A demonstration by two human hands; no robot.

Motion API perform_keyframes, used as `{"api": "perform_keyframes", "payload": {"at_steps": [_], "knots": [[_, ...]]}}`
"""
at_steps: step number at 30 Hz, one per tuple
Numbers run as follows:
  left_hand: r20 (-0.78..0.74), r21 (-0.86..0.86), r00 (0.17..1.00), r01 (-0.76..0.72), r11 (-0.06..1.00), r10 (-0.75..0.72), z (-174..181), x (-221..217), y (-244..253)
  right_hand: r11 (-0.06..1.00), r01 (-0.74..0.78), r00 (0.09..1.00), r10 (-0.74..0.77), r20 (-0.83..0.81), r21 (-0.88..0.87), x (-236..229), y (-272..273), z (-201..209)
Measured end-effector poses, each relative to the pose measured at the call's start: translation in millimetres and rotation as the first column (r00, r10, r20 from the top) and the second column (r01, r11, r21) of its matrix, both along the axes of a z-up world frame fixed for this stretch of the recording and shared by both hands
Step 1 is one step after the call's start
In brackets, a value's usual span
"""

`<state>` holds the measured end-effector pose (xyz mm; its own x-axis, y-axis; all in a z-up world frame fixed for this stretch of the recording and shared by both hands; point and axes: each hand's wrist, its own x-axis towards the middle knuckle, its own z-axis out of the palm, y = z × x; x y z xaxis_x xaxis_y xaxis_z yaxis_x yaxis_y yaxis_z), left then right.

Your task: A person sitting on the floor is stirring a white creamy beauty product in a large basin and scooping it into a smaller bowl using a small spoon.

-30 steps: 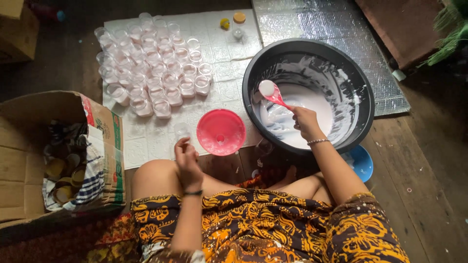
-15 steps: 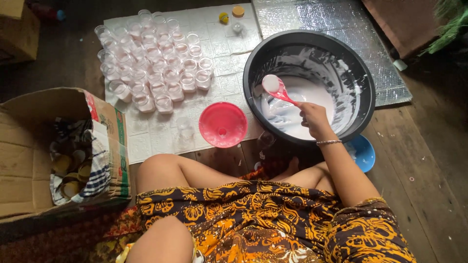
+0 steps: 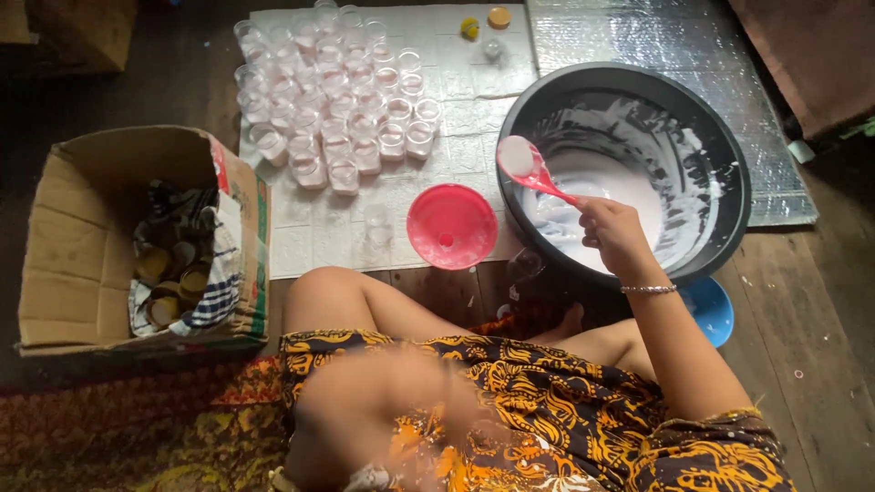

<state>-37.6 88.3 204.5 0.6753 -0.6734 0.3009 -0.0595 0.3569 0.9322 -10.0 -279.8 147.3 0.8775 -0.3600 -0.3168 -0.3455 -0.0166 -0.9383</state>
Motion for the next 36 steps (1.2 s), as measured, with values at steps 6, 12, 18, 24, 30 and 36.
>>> {"api": "perform_keyframes", "payload": {"at_steps": [6,12,18,24,30,36], "knots": [[-0.137,0.394,0.814,-0.478,0.785,0.564,-101.1,54.1,-9.0,0.999,-0.031,0.999,0.03,0.01,0.034,-6.3,32.2,-10.4],[-0.506,0.422,0.581,-0.478,0.771,0.637,-280.1,88.0,-26.8,0.994,-0.113,0.993,0.112,-0.032,-0.003,-6.2,47.1,-51.5],[-0.618,0.374,0.551,-0.422,0.826,0.561,-248.9,71.7,-43.2,0.973,-0.153,0.988,0.154,-0.008,-0.175,-9.7,67.3,-51.5],[-0.599,0.396,0.554,-0.423,0.815,0.579,-249.3,69.2,-49.2,0.869,-0.194,0.979,0.205,-0.026,-0.455,-11.3,56.1,-78.3],[-0.647,0.353,0.532,-0.426,0.833,0.546,-252.6,69.4,-48.7,0.788,-0.21,0.971,0.237,-0.029,-0.579,-17.2,66.4,-62.0],[-0.672,0.326,0.524,-0.426,0.844,0.523,-249.0,69.5,-48.8,0.719,-0.205,0.967,0.253,-0.025,-0.664,-15.6,72.6,-60.4]]}}
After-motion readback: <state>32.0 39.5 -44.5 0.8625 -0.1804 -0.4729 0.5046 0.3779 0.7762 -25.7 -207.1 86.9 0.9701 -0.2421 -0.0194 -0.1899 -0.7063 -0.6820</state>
